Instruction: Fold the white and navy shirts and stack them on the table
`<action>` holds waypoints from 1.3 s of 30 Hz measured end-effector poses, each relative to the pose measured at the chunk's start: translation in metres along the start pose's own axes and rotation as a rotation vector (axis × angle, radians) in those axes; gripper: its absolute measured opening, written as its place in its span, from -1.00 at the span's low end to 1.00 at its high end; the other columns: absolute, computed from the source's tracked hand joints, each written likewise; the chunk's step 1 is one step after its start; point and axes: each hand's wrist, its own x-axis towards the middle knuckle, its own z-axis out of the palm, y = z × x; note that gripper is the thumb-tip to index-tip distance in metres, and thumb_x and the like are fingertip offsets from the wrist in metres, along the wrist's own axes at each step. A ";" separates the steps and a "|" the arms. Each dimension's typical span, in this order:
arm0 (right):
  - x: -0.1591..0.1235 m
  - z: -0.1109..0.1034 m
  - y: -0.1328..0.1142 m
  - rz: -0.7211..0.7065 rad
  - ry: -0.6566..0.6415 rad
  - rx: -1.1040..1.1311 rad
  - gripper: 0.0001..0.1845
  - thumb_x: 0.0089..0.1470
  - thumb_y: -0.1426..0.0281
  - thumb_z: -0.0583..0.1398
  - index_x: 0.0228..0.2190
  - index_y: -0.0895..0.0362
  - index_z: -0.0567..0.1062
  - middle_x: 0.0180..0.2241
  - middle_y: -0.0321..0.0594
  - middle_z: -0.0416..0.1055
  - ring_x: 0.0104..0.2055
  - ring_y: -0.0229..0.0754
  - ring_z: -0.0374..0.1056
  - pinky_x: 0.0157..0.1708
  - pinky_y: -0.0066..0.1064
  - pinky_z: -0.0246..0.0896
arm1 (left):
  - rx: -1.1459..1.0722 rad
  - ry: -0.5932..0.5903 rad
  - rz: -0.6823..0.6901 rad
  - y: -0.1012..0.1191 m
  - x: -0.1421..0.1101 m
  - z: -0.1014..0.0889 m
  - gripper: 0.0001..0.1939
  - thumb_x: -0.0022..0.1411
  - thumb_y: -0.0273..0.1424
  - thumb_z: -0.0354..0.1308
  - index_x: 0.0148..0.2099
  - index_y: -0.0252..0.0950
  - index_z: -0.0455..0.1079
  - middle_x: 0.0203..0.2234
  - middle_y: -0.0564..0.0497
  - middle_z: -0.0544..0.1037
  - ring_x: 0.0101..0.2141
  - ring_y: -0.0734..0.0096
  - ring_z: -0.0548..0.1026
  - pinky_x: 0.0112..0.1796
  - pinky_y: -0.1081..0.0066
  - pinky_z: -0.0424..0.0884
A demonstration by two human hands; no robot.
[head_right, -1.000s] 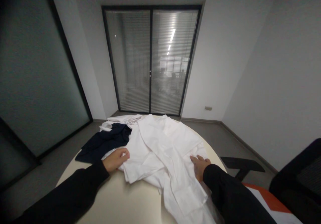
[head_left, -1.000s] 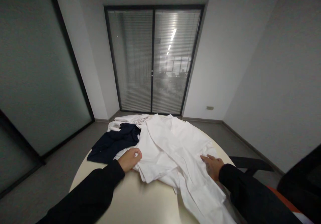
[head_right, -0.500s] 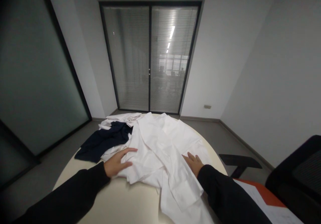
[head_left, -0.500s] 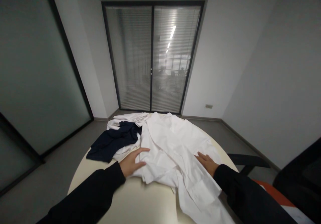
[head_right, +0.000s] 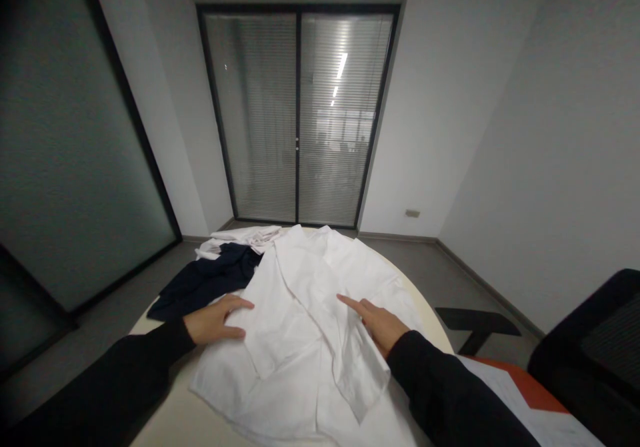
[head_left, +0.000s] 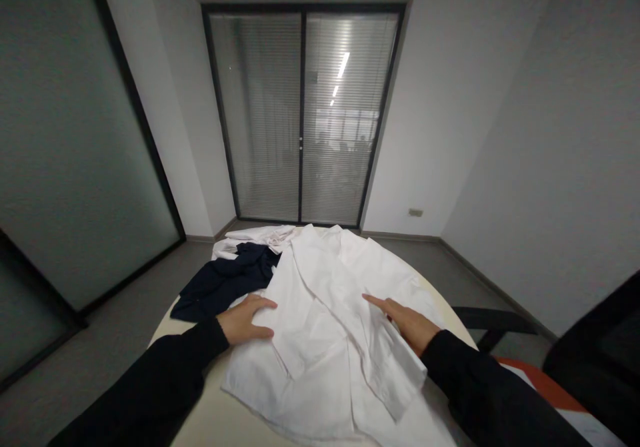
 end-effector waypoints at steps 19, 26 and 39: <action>0.030 0.051 -0.110 -0.392 0.096 0.376 0.05 -0.09 0.20 0.33 0.31 0.09 -0.03 0.27 0.07 0.08 0.30 0.13 0.01 0.21 0.05 0.00 | -0.900 0.639 -0.010 0.074 0.015 0.003 -0.63 0.20 -0.23 0.14 -0.02 -0.35 0.39 -0.08 -0.16 0.54 -0.20 0.16 0.59 -0.34 0.30 0.57; 0.031 0.075 -0.107 -0.260 0.005 0.043 -0.77 0.09 0.29 0.21 -0.18 0.06 0.50 -0.03 -0.10 0.41 0.01 0.06 0.28 -0.07 -0.11 0.22 | -0.932 0.781 -0.007 0.031 0.016 0.013 -0.54 0.29 -0.17 0.01 0.15 -0.27 0.19 0.07 -0.18 0.44 0.00 0.18 0.51 0.00 0.19 0.44; 0.009 0.066 -0.086 -0.294 -0.316 0.581 -0.71 0.13 0.19 0.16 -0.19 0.09 0.52 -0.25 -0.25 0.53 -0.34 -0.26 0.40 -0.36 -0.48 0.25 | -0.180 0.253 0.025 0.003 0.003 0.036 -0.13 -0.13 -0.41 0.22 0.26 -0.37 0.04 0.20 -0.31 0.24 0.21 -0.08 0.21 0.24 0.04 0.06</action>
